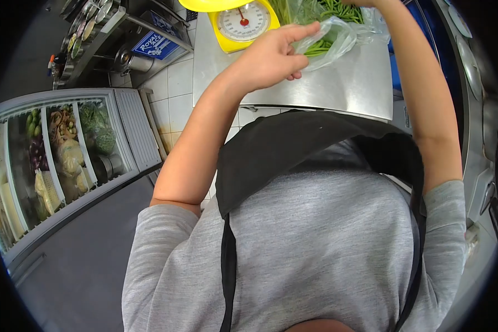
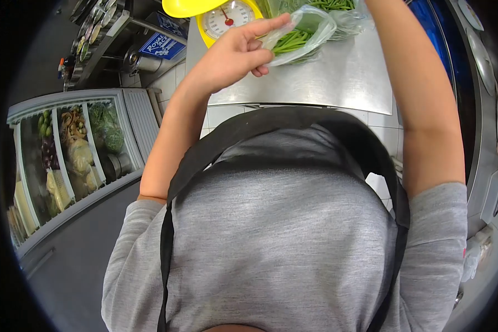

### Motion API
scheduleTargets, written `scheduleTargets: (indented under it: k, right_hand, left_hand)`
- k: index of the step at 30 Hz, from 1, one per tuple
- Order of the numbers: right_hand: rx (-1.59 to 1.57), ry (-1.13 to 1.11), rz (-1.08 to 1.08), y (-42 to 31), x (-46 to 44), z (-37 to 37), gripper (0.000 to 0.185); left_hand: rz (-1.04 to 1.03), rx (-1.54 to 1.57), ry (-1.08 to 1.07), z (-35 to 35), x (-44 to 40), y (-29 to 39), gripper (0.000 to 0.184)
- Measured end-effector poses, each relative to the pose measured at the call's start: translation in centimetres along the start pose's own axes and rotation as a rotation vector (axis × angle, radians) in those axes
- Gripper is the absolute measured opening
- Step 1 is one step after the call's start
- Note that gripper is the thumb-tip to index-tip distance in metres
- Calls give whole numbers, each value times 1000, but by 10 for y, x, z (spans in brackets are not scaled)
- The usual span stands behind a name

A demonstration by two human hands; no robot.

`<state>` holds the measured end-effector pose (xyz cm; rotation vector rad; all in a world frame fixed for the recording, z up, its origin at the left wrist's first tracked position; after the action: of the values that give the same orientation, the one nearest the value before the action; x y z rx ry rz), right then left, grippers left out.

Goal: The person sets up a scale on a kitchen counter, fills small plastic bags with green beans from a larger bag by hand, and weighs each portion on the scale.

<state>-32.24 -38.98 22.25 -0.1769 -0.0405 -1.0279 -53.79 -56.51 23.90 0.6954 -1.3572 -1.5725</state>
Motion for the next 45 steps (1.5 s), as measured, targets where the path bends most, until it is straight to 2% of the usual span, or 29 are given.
scheduleTargets:
  k: [1, 2, 7, 8, 10, 11, 14, 18, 20, 21, 22, 24, 25, 26, 28, 32, 34, 35, 36, 38, 39, 40, 42, 43, 45]
  right_hand:
    - [169, -293, -168, -6, 3, -7, 28]
    - [172, -293, -160, -12, 11, -8, 28]
    - [441, 183, 167, -9, 37, -46, 27]
    - [446, 184, 176, 5, 34, -57, 27]
    - [199, 242, 222, 33, 26, -77, 52]
    - [219, 111, 217, 30, 24, -70, 60]
    - [116, 46, 134, 19, 26, -54, 59]
    - [170, 9, 10, 22, 22, -50, 61]
    - [84, 172, 195, 41, 15, -67, 63]
    - [181, 83, 62, 7, 27, -44, 60]
    - [177, 80, 66, 3, 30, -46, 60]
    - [451, 257, 265, -4, 32, -50, 54]
    - [225, 219, 221, 3, 24, -65, 50]
    - [226, 222, 221, 7, 23, -67, 50]
    - [0, 300, 300, 11, 22, -71, 48]
    - [-122, 206, 267, 28, 11, -55, 46]
    - [-404, 260, 187, 46, 3, -35, 43]
    - [-346, 373, 35, 57, 3, -29, 40]
    - [-333, 403, 56, 53, 4, -18, 40]
    - [-996, 339, -18, 47, 13, -12, 40]
    - [-1047, 349, -191, 49, 9, -25, 41]
    - [-918, 435, -226, 51, 9, -36, 40]
    - [-763, 419, -143, 35, 14, -45, 37]
    - [-822, 372, -160, 40, 10, -57, 48]
    - [-879, 424, -88, 41, 9, -51, 44]
  left_hand:
    - [19, -7, -9, -2, 2, -1, 58]
    - [33, -14, -15, -3, 3, -1, 59]
    - [24, -1, 6, -3, 1, -7, 60]
    - [27, 4, 14, -2, 0, -5, 60]
    - [35, 7, 20, -2, -2, -4, 59]
    - [40, 3, 17, -3, -5, -4, 60]
    - [50, -7, 0, -3, -13, -7, 60]
    - [60, -17, 0, -2, -26, -5, 60]
    - [61, -10, 9, -2, -29, -6, 60]
    - [52, -4, 14, -3, -27, -7, 60]
    - [58, -4, 16, -3, -27, -8, 60]
    - [72, 4, 25, -4, -26, -8, 60]
    - [71, 3, 25, -4, -26, -8, 60]
    - [77, 3, 30, -4, -26, -8, 60]
    - [91, 5, 44, -6, -24, -10, 60]
    - [75, 12, 63, -8, -21, -10, 61]
    - [52, 11, 82, -10, -18, -7, 61]
    - [65, 13, 88, -11, -16, -3, 62]
    - [75, 11, 96, -10, -16, -1, 63]
    - [61, 34, 114, -12, -17, 0, 63]
    - [78, 37, 143, -13, -18, 1, 63]
    - [100, 45, 173, -16, -18, 2, 63]
    - [148, 44, 181, -21, -16, 7, 63]
    - [98, -6, 222, -23, -16, 13, 59]
    - [49, -62, 270, -26, -16, 19, 56]
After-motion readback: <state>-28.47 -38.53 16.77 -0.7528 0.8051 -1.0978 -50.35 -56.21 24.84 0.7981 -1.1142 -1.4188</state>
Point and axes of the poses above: each hand's wrist, its own x-axis away from the middle knuckle, its own z-axis out of the back of the hand, y = z × x, the point moved 2 cm from there along -x, towards the middle knuckle, and after that the axes turned 8 degrees about y, right-handed, at the moved point
